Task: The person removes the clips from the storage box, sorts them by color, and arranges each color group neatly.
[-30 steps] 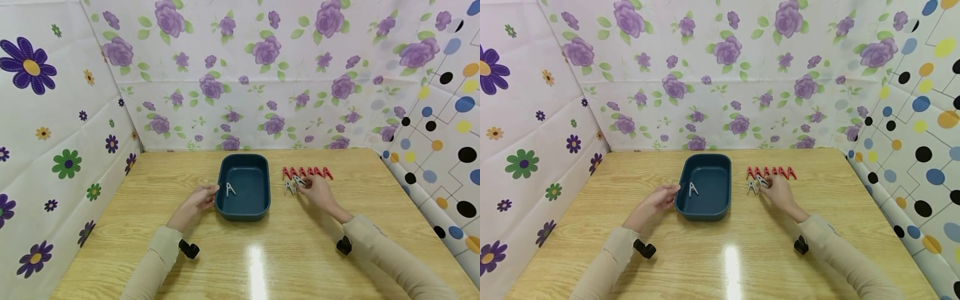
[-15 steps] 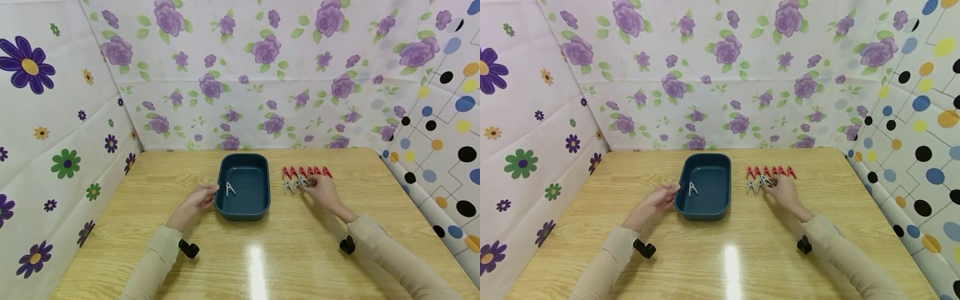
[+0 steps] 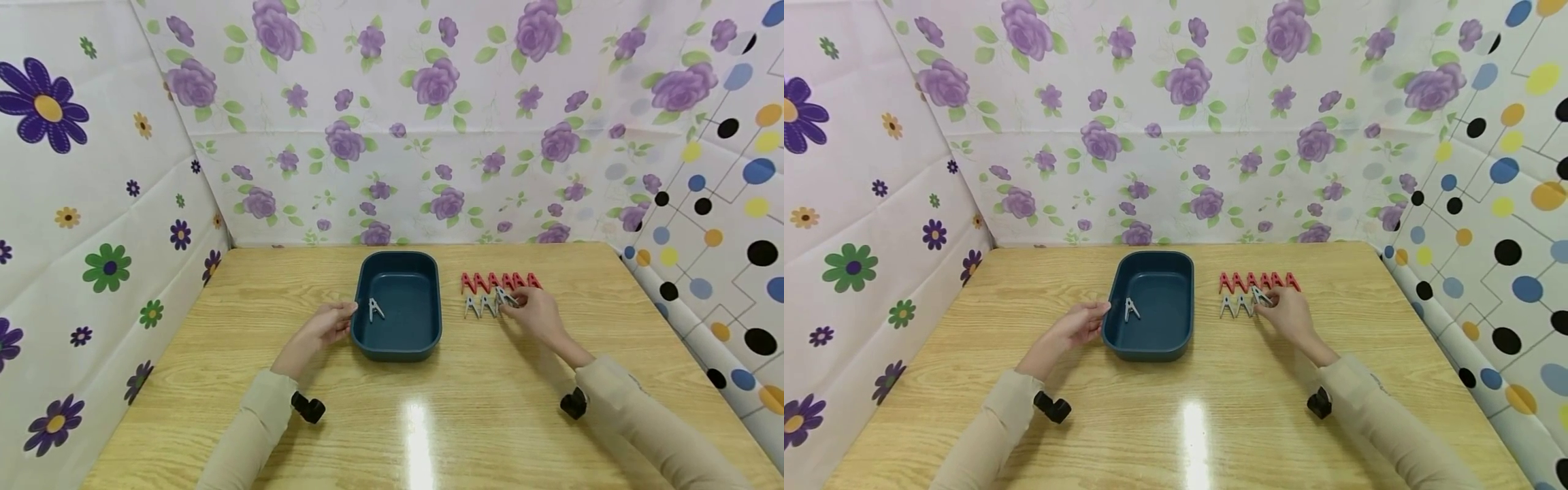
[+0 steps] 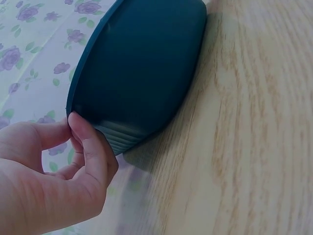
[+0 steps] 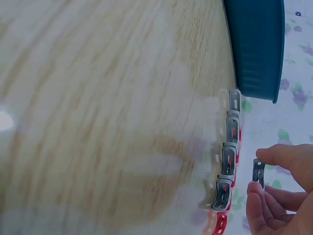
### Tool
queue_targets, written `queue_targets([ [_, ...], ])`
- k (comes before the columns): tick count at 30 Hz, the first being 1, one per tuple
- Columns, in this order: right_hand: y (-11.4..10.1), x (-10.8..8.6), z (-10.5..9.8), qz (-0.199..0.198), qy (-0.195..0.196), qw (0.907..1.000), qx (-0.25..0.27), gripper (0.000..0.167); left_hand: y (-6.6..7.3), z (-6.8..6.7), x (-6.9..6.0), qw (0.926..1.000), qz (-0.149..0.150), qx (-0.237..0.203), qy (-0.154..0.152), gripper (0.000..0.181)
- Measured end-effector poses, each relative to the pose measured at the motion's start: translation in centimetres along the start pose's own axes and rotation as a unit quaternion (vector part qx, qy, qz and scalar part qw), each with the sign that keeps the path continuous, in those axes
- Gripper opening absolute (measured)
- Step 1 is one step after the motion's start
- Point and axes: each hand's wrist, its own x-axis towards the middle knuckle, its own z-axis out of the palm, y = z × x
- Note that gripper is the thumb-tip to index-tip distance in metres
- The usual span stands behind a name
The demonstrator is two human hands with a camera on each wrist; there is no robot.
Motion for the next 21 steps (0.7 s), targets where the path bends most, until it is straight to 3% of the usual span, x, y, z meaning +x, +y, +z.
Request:
queue_targets([
  [21,2.2,-1.3,-1.6,0.023,0.042,0.9988,0.006,0.034,-0.1,0.1,0.2,1.0000,0.002,-0.004,0.005,0.044],
])
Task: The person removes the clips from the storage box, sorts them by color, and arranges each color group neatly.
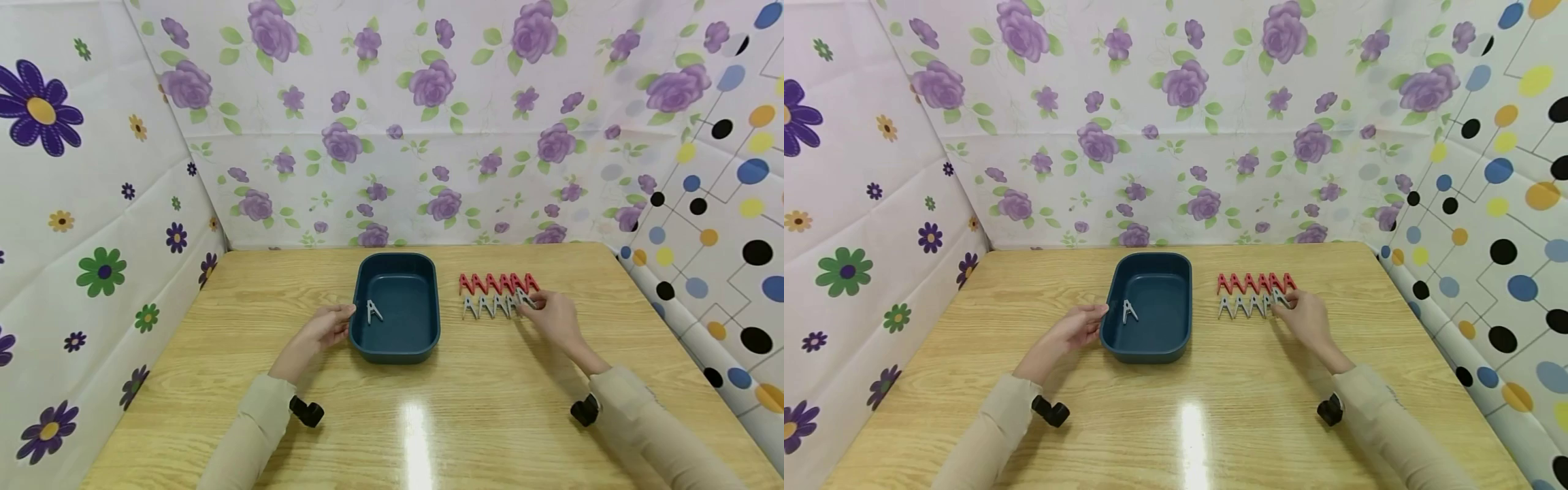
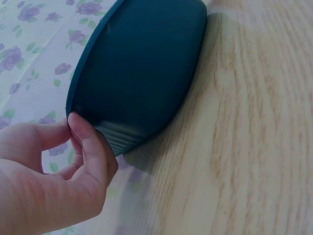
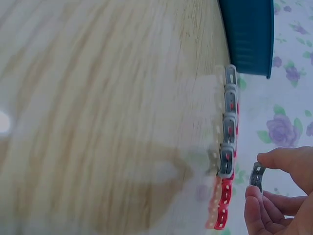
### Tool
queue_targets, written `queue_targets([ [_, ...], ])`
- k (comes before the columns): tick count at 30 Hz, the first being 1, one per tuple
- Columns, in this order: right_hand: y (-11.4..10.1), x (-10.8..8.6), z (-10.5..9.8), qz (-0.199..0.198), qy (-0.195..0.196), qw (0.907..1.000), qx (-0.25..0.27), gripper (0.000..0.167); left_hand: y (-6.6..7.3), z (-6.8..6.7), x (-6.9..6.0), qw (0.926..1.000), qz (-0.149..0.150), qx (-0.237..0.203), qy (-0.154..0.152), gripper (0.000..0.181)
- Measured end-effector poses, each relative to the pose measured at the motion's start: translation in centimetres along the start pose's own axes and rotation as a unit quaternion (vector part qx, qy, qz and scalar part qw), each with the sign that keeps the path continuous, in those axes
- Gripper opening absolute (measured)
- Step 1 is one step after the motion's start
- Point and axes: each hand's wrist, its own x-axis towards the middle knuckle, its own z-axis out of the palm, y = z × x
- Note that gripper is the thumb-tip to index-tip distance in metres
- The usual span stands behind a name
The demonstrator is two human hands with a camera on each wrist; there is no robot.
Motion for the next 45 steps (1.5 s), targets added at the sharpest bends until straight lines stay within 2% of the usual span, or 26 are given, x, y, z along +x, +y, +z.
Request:
queue_targets([
  [8,1.0,0.3,-0.2,0.016,-0.012,0.9997,-0.015,0.039,0.1,0.1,-0.4,1.0000,0.000,-0.001,0.001,0.043],
  [16,1.6,0.6,-0.1,0.017,-0.030,0.9992,-0.022,0.030,0.1,0.0,-0.3,1.0000,0.003,-0.006,-0.003,0.043],
  [20,1.6,0.6,-0.1,0.024,-0.042,0.9985,-0.027,0.038,0.1,-0.1,-0.2,1.0000,0.003,-0.004,-0.003,0.043],
  [31,1.7,1.0,-0.1,0.040,-0.068,0.9958,-0.046,0.041,0.1,-0.1,-0.1,1.0000,0.000,-0.003,-0.001,0.042],
  [40,-0.1,1.5,0.0,0.029,-0.029,0.9975,-0.058,0.032,0.1,0.1,-0.2,1.0000,0.004,-0.004,0.006,0.040],
  [45,-2.0,1.7,0.8,-0.007,0.021,0.9990,-0.039,0.025,0.1,0.2,-0.3,0.9999,0.000,-0.004,0.009,0.039],
])
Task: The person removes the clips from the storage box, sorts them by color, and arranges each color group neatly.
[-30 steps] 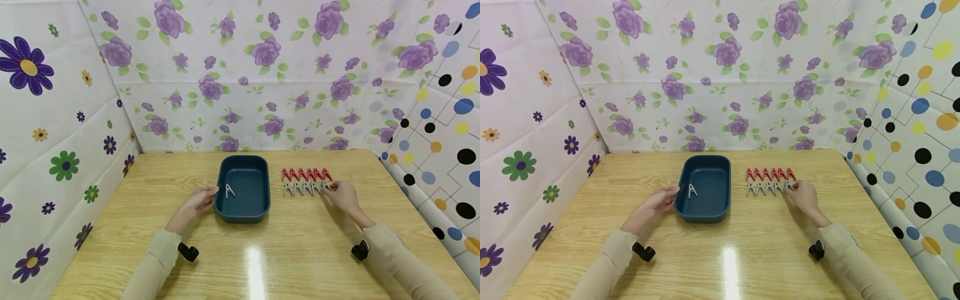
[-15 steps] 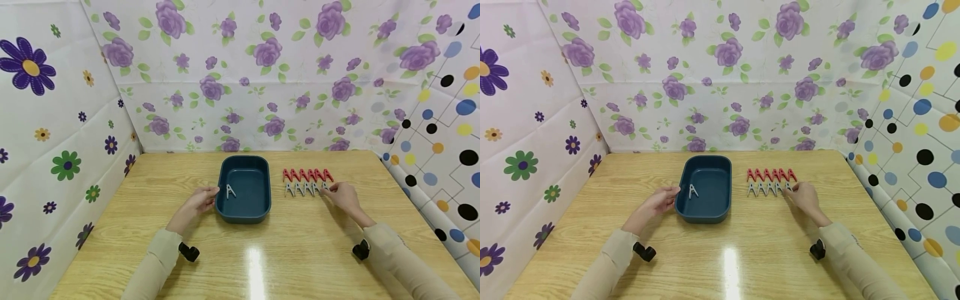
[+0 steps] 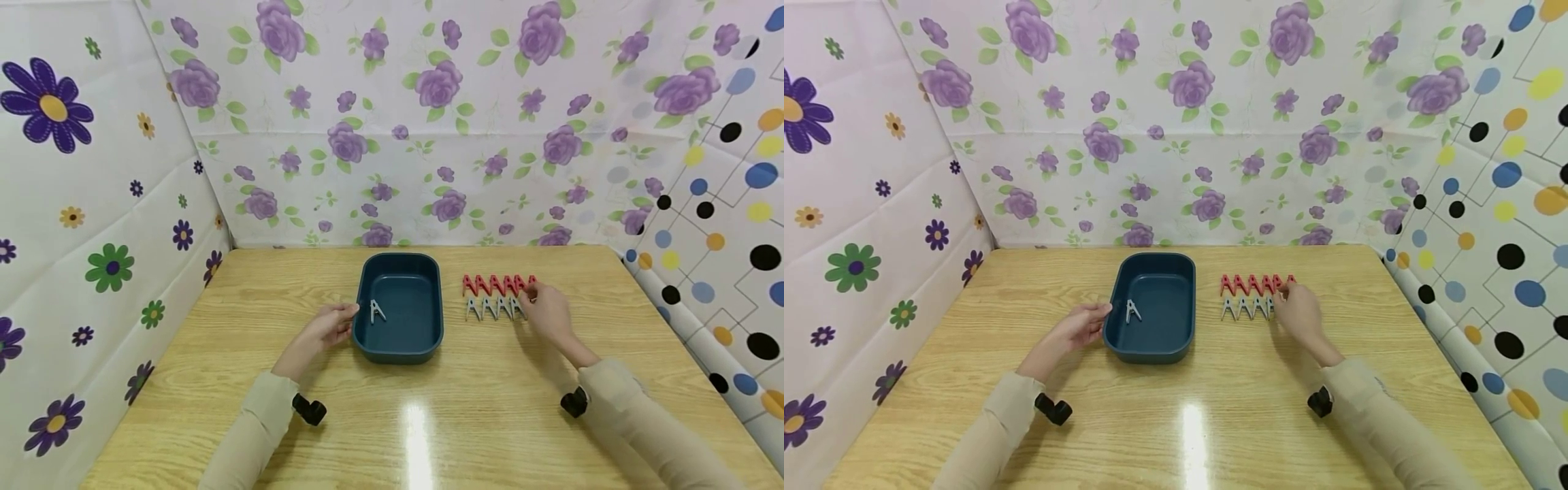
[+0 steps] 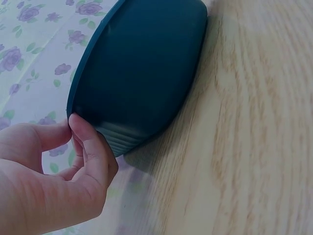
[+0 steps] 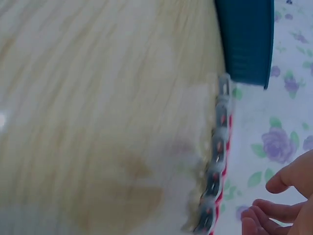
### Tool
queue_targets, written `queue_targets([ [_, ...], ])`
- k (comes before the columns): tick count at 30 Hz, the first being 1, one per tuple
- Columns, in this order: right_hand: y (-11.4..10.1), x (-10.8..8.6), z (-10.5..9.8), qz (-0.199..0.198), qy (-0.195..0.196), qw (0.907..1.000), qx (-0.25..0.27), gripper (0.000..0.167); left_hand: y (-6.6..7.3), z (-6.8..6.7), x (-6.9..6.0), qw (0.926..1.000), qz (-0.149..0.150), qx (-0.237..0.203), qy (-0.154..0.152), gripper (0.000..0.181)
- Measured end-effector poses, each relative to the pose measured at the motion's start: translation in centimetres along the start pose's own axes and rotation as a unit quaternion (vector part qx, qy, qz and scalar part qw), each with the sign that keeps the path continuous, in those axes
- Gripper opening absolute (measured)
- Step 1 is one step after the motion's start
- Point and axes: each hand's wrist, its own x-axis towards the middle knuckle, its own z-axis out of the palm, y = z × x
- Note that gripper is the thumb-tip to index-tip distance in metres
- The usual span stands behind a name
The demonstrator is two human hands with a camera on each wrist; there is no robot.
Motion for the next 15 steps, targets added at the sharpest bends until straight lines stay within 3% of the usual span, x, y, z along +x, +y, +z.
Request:
queue_targets([
  [4,-1.7,0.1,0.4,-0.012,0.005,0.9993,0.034,0.023,0.1,0.1,0.0,1.0000,-0.003,-0.003,0.001,0.040],
  [10,-4.3,0.3,1.0,0.021,-0.082,0.9938,0.072,0.028,0.1,0.1,0.1,0.9999,-0.011,-0.002,0.009,0.041],
  [15,-6.8,0.6,1.8,0.019,-0.106,0.9906,0.084,0.027,0.1,0.0,0.2,0.9999,-0.011,-0.004,0.007,0.044],
])
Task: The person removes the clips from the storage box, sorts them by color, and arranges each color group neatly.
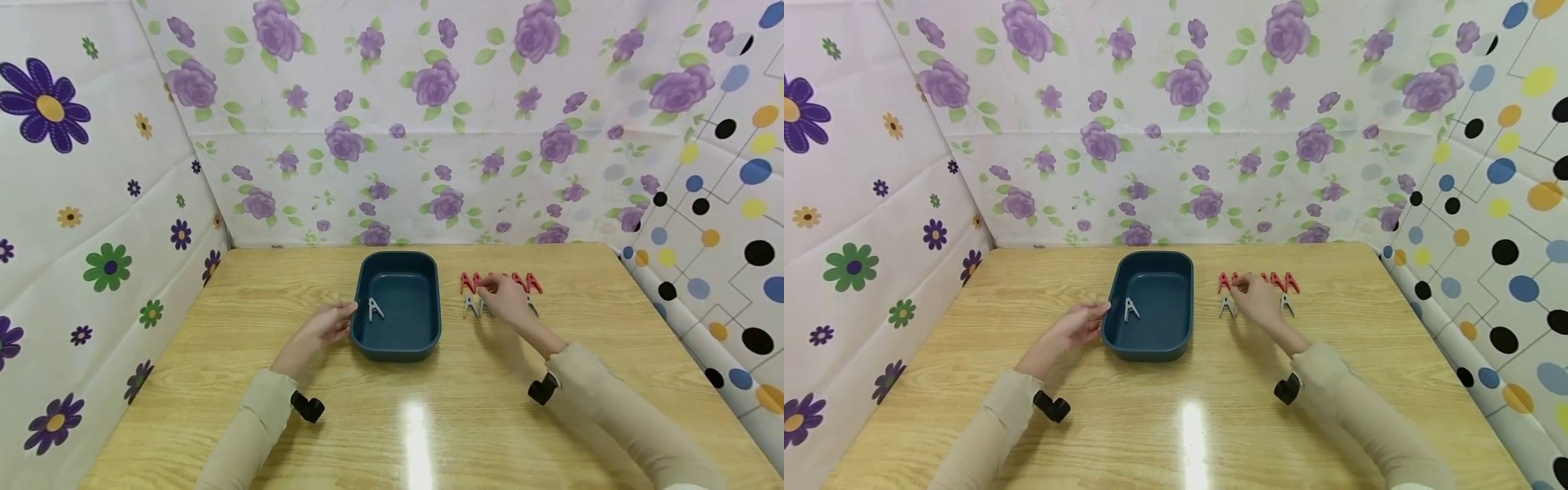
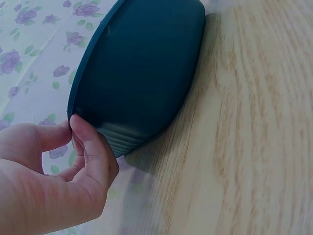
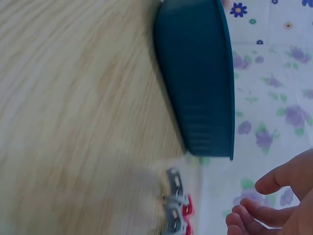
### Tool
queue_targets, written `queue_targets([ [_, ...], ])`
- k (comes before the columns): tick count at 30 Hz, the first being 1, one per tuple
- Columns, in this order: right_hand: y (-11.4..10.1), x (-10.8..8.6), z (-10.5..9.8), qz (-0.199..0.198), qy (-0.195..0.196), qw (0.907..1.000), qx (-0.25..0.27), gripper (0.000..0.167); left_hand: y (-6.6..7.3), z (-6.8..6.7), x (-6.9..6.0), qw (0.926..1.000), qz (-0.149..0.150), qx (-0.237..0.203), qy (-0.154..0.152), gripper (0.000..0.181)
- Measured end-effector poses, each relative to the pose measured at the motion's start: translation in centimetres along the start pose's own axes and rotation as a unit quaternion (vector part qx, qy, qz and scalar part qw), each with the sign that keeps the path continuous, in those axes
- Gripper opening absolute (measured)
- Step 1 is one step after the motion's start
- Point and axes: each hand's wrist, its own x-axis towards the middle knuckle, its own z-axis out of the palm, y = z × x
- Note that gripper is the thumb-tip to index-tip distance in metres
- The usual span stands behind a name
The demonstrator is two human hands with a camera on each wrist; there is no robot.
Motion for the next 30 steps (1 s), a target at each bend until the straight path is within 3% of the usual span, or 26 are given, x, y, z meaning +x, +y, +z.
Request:
queue_targets([
  [9,-4.1,1.1,2.8,-0.079,-0.002,0.9968,0.016,0.023,0.2,0.0,-0.1,1.0000,0.002,0.005,0.005,0.043],
  [15,-5.4,2.1,4.2,-0.091,-0.030,0.9946,0.039,0.024,0.1,0.1,-0.1,0.9999,0.004,0.009,0.006,0.042],
  [22,-7.2,2.5,4.4,-0.119,0.003,0.9928,0.009,0.018,0.3,0.1,-0.3,0.9999,0.004,0.010,0.003,0.042],
  [30,-8.5,3.2,5.4,-0.106,-0.069,0.9918,0.020,0.024,0.2,0.3,-0.1,0.9999,0.007,0.006,0.006,0.040],
])
